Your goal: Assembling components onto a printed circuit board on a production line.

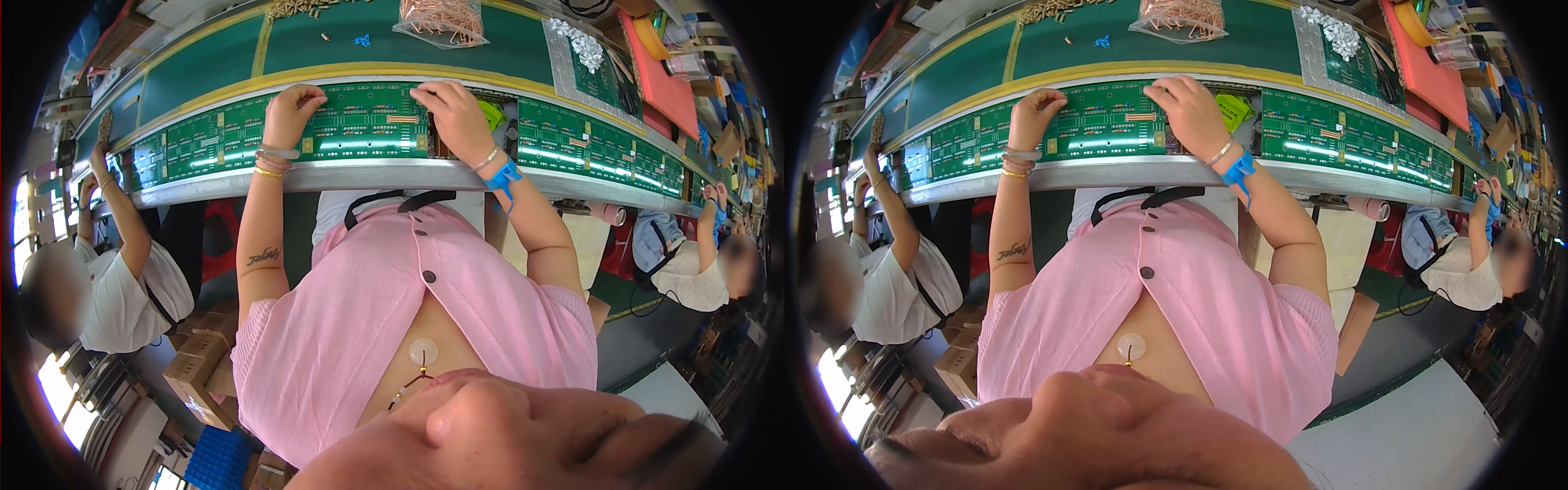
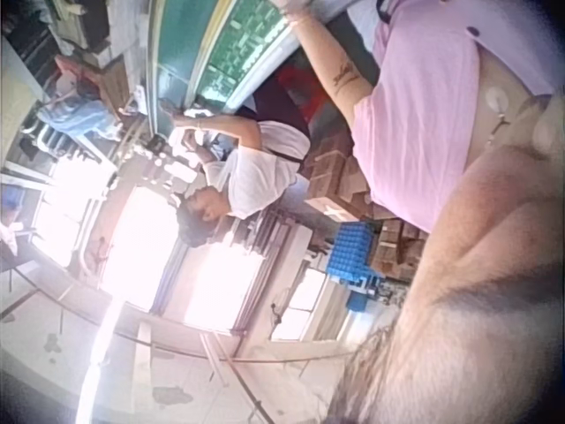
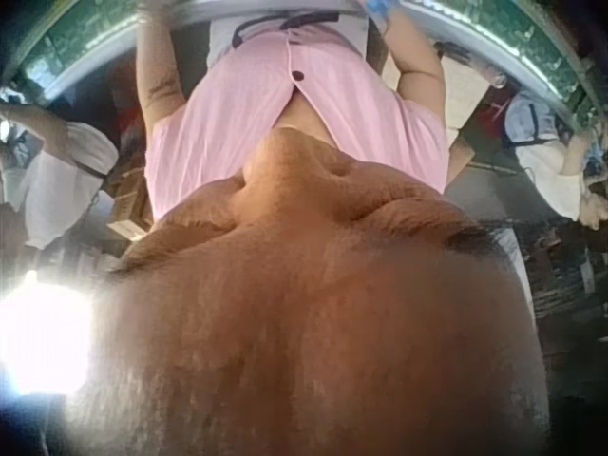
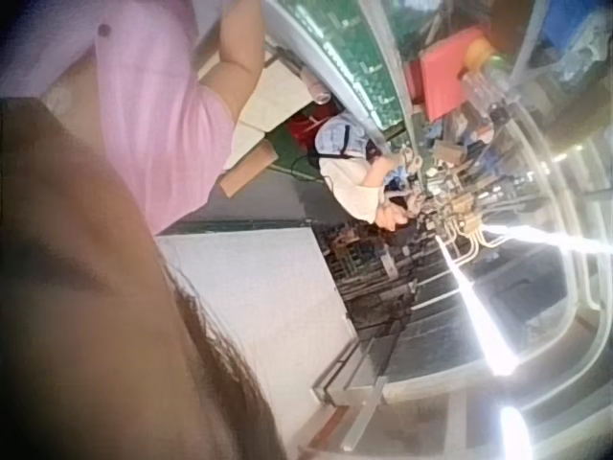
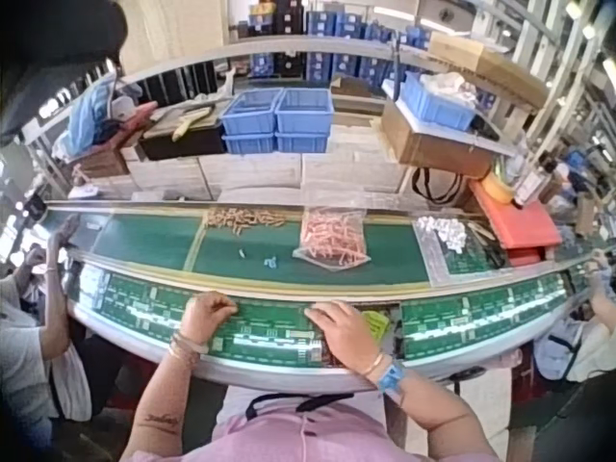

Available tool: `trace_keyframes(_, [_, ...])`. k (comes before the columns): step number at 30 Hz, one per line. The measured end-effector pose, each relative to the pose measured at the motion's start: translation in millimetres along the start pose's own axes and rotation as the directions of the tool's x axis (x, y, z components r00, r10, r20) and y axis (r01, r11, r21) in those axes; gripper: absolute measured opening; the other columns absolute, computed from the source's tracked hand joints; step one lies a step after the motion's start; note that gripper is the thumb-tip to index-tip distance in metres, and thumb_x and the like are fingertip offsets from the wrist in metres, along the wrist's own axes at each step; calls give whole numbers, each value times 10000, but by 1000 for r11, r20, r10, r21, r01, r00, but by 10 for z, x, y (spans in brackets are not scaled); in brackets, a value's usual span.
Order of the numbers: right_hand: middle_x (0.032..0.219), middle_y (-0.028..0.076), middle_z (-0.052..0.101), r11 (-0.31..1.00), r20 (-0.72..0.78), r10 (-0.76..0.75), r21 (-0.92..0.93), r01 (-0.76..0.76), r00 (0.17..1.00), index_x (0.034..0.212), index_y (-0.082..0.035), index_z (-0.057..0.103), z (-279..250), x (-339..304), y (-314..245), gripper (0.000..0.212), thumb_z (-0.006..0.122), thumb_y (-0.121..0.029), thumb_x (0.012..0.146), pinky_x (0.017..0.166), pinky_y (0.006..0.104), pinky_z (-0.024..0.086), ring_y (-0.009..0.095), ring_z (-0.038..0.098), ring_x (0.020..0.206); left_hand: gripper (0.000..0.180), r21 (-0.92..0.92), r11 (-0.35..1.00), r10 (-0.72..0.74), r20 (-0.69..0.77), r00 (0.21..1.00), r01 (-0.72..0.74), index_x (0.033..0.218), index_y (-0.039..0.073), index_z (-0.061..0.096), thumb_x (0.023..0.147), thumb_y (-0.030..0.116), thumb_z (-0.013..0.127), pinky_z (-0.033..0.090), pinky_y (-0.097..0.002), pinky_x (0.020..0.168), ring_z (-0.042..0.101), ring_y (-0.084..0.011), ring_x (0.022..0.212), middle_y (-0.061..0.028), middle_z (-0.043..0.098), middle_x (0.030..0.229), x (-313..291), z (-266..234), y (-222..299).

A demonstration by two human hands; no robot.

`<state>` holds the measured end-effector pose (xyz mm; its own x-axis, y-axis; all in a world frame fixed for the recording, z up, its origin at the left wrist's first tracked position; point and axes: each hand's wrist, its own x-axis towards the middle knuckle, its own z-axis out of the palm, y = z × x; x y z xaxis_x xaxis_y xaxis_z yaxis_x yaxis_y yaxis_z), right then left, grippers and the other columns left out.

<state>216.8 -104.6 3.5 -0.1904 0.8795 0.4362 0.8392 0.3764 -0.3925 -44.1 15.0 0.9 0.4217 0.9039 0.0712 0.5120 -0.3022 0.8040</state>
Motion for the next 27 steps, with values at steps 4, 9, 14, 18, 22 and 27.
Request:
trace_keyframes(4, [1014,45,576,999,-24,25,39,-24,999,1001,-69,611,67,47,23,373,556,65,658,833,348,447,250,527,946,86,146,976,156,31,987,-159,819,24,644,744,65,656,477,-284,663,601,-196,753,-64,614,864,-50,24,-19])
trace_keyframes(9, [1015,40,578,998,-17,15,60,-14,1000,990,-69,617,75,8,46,349,559,54,669,832,348,446,248,527,947,86,308,914,266,39,963,-264,817,27,645,744,72,645,459,-311,668,565,-230,798,-61,581,897,-83,52,-12])
trace_keyframes(14, [1022,40,578,998,-7,26,64,-26,1000,991,-70,618,74,13,28,339,563,46,677,826,346,448,247,529,947,80,315,911,270,33,962,-266,812,23,641,748,71,637,458,-322,679,560,-242,802,-65,575,891,-82,68,-28])
trace_keyframes(18, [1024,41,578,997,7,27,74,-28,1000,982,-69,622,100,0,35,324,572,40,681,821,348,450,247,530,949,74,311,921,239,24,971,-234,806,21,639,749,68,632,456,-330,697,558,-249,819,-68,572,891,-78,62,-4])
trace_keyframes(22, [1025,41,578,997,10,26,76,-27,1000,978,-69,623,107,-4,41,312,580,34,687,821,348,449,247,530,951,76,335,904,270,31,962,-265,806,19,638,748,67,632,457,-330,698,558,-251,814,-70,568,884,-90,53,-2])
trace_keyframes(27, [1025,42,577,996,9,23,86,-24,1000,970,-69,627,98,-7,47,303,578,34,689,815,348,449,247,531,946,81,255,949,162,107,981,-185,799,52,659,742,107,645,448,-355,767,549,-268,903,-73,590,924,-67,15,55])
